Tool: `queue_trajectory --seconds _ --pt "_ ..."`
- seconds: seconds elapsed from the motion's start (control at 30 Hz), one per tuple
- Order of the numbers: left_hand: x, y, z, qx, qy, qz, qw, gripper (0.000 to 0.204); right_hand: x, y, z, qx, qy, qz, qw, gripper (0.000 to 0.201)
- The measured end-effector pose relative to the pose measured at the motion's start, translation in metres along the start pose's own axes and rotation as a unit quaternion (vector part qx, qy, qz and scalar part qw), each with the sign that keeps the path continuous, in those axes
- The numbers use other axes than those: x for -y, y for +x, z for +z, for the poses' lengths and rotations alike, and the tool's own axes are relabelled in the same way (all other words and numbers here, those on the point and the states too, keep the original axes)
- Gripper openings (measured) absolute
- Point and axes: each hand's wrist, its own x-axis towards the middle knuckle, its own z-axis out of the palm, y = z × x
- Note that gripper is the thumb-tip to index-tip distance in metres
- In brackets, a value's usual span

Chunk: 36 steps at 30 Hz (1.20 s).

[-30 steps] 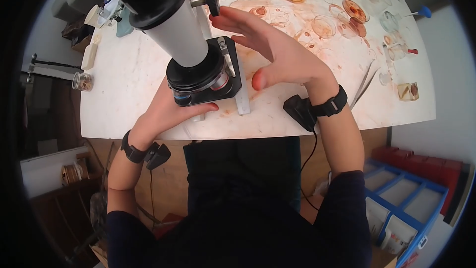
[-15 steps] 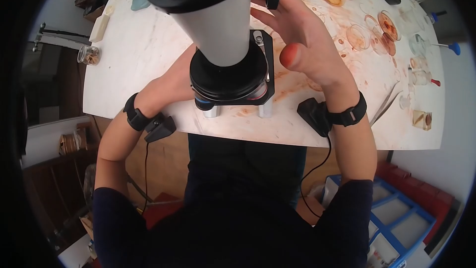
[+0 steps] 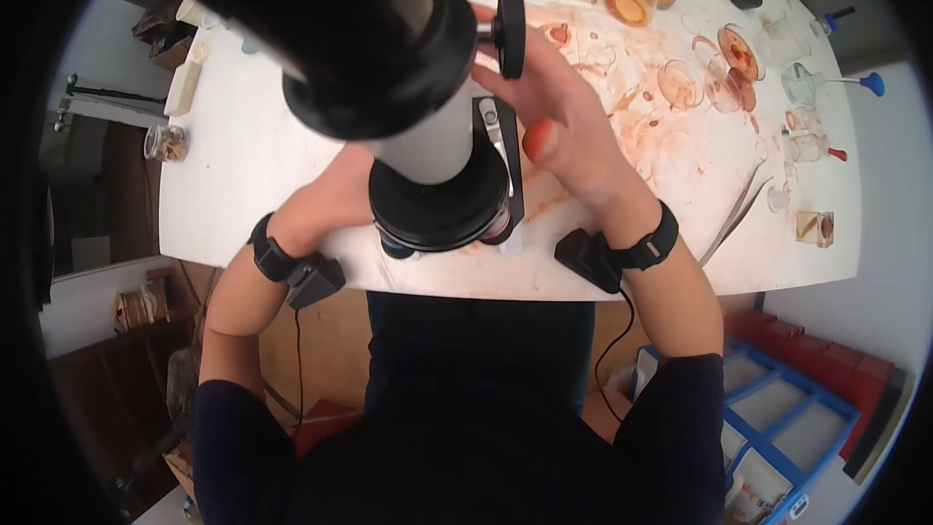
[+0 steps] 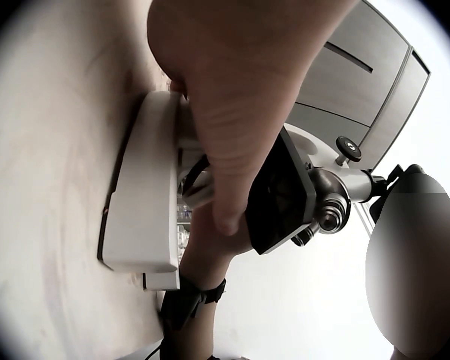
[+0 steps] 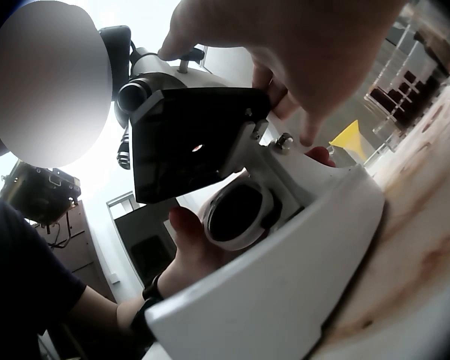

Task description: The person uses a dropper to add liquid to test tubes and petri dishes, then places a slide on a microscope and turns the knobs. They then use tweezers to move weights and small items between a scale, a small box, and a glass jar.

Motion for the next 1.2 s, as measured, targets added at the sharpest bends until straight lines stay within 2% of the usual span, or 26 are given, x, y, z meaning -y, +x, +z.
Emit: queue_trajectory --seconds 0.07,0.17,0.27,0.3,0.4,0.43,0.57,0.67,0.77,0.87,1.0,1.1,1.2 --pt "-0.005 -0.001 -0.003 0.02 0.019 -0.011 1.0 0.091 0.001 -0.005 0.002 -0.009 -0.007 0.011 1.0 0.12" --pt "-0.006 -0.001 -0.003 0.023 -0.029 -0.067 0.997 0.092 0.003 -0.01 0.004 -0.029 -0.019 0.051 0.998 0.119" --pt "-0.005 -0.002 -0.003 0.036 -0.001 -0.048 0.998 0.093 0.005 -0.014 0.005 -0.048 -0.027 0.092 0.994 0.118" --pt "-0.006 -0.002 -0.004 0.041 -0.005 -0.045 0.998 0.092 0.007 -0.014 0.005 -0.027 -0.028 0.104 0.994 0.114" --pt "-0.007 -0.002 -0.004 0.047 -0.001 -0.041 0.998 0.094 0.003 -0.016 0.008 -0.021 -0.01 0.08 0.997 0.112" --pt "-0.006 -0.003 -0.003 0.059 -0.04 -0.1 0.992 0.096 0.003 -0.016 0.009 -0.009 0.014 0.067 0.998 0.11" --pt "-0.013 -0.002 -0.005 0.074 -0.092 -0.147 0.982 0.097 0.002 -0.014 0.004 0.006 -0.027 0.053 0.998 0.112" --pt "0.003 -0.004 -0.005 0.109 -0.003 -0.094 0.99 0.097 0.005 -0.017 0.004 0.005 -0.01 0.085 0.996 0.112" --pt "0.009 -0.006 -0.006 0.065 0.169 0.096 0.979 0.099 0.013 -0.008 0.012 0.004 0.025 0.069 0.997 0.112" --pt "0.018 -0.003 0.0 0.043 0.095 0.051 0.993 0.11 0.008 -0.011 0.012 0.019 0.047 0.025 0.998 0.107" --pt "0.01 0.001 0.0 0.03 0.063 0.05 0.996 0.125 -0.006 -0.014 0.006 0.041 0.074 -0.034 0.996 0.1" --pt "0.017 -0.003 0.005 0.018 0.058 0.044 0.997 0.128 -0.038 -0.016 -0.006 0.075 -0.099 -0.119 0.985 0.096" --pt "0.024 -0.006 0.009 0.009 0.054 0.036 0.998 0.131 -0.022 -0.015 0.006 0.051 -0.088 -0.117 0.988 0.098"
